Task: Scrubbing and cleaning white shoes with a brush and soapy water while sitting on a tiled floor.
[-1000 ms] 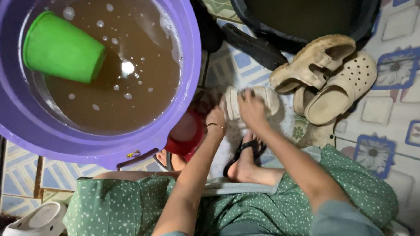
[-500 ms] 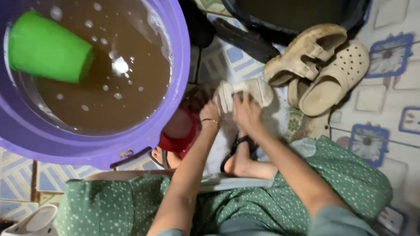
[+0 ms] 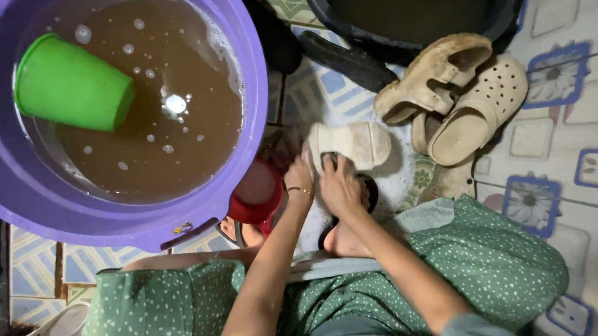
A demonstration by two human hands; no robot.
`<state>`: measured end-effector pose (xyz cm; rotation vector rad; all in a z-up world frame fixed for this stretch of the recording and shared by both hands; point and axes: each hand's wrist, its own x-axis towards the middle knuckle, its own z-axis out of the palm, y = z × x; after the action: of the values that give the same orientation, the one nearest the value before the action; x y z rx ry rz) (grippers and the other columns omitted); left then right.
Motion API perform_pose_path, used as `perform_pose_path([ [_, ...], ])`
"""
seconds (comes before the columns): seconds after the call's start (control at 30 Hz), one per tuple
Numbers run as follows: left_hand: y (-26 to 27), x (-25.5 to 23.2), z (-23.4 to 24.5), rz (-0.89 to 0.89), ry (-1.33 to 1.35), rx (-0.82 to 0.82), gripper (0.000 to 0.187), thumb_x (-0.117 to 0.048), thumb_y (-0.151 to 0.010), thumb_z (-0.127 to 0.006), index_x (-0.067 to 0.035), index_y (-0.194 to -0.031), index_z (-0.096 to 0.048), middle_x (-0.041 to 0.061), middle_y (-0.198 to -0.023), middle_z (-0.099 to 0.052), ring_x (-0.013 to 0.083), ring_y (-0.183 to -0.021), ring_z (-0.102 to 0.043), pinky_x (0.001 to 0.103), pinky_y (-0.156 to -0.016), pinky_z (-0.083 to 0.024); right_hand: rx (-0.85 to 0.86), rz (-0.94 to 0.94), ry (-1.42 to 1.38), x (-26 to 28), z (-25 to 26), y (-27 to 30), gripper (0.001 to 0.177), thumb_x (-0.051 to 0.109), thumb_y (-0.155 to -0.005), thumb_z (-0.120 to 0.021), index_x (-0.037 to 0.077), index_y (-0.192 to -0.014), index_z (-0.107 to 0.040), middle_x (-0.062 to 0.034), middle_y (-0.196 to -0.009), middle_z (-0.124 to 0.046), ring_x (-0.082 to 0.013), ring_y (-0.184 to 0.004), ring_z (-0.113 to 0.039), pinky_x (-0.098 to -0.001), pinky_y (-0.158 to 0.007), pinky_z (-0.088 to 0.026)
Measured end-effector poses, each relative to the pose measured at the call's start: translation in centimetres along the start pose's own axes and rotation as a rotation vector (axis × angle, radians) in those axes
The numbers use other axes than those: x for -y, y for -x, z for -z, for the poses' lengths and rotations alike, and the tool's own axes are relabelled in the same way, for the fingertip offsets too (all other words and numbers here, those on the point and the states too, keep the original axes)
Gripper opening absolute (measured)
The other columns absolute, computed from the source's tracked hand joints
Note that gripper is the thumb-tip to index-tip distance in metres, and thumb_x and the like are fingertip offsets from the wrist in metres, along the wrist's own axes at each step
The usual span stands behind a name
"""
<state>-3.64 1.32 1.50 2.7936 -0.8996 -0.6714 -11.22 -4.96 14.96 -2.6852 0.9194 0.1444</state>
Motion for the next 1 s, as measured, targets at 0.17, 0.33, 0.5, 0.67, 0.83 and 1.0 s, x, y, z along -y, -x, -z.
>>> perform_pose_path([
  [0.17, -1.1, 0.3, -3.0, 0.009, -0.036, -0.082, 0.062, -0.014, -0.099, -0.049, -0.025, -0.158, -0.033, 0.009, -0.096, -0.07, 0.0274, -0.076, -0.075, 0.043, -0.056, -0.061, -0.223, 0.038, 0.023, 0.4, -0.9, -8.1, 0.04, 0.026, -0.1, -0.06, 0.008, -0.135, -0.055, -0.0255, -0.126, -0.054, -0.0461, -0.096, -0.065, -0.0516, -0.069, -0.058],
  [0.33, -2.3, 1.0, -4.5, 0.082, 0.018, 0.044, 0.05, -0.021, -0.109, -0.045, -0.02, -0.158, -0.035, 0.01, -0.095, -0.072, 0.0272, -0.077, -0.075, 0.043, -0.061, -0.062, -0.334, 0.12, 0.023, -0.3, -2.1, -2.0, 0.045, 0.022, -0.092, -0.062, 0.007, -0.134, -0.055, -0.0217, -0.125, -0.055, -0.0451, -0.104, -0.065, -0.0501, -0.076, -0.06],
  [0.5, -1.2, 2.4, -8.8, -0.024, -0.177, -0.04, 0.027, -0.016, -0.102, -0.054, -0.007, -0.127, -0.062, 0.005, -0.109, -0.069, 0.0223, -0.087, -0.074, 0.037, -0.062, -0.063, -0.245, 0.076, 0.034, -0.3, -2.2, -2.5, 0.039, 0.023, -0.098, -0.056, 0.008, -0.134, -0.055, -0.026, -0.137, -0.05, -0.0462, -0.099, -0.066, -0.0551, -0.076, -0.059],
  [0.67, -2.9, 3.1, -6.6, -0.022, -0.183, -0.038, 0.04, -0.012, -0.097, -0.058, -0.009, -0.137, -0.059, 0.006, -0.108, -0.068, 0.0209, -0.087, -0.073, 0.036, -0.064, -0.062, -0.179, -0.044, 0.003, 0.5, -2.8, -9.2, 0.037, 0.028, -0.103, -0.055, 0.009, -0.134, -0.055, -0.0258, -0.135, -0.052, -0.0462, -0.091, -0.068, -0.0544, -0.071, -0.058],
  [0.83, -0.3, 5.6, -6.9, -0.014, -0.225, 0.058, 0.027, -0.019, -0.105, -0.058, -0.009, -0.13, -0.057, 0.005, -0.122, -0.066, 0.0225, -0.107, -0.069, 0.039, -0.077, -0.061, -0.181, 0.069, 0.026, -2.3, -0.4, 0.4, 0.052, 0.029, -0.094, -0.058, 0.012, -0.142, -0.05, -0.0216, -0.14, -0.047, -0.0467, -0.103, -0.067, -0.0517, -0.076, -0.059],
  [1.0, 5.8, -3.7, 11.5, 0.027, -0.272, 0.295, 0.102, -0.042, -0.083, -0.075, -0.003, -0.162, -0.022, 0.01, -0.141, -0.044, 0.0262, -0.12, -0.052, 0.039, -0.085, -0.052, -0.025, -0.164, -0.145, -4.3, 6.4, -2.1, 0.049, 0.034, -0.102, -0.056, 0.02, -0.149, -0.05, -0.0245, -0.158, -0.04, -0.0502, -0.102, -0.062, -0.058, -0.088, -0.052],
])
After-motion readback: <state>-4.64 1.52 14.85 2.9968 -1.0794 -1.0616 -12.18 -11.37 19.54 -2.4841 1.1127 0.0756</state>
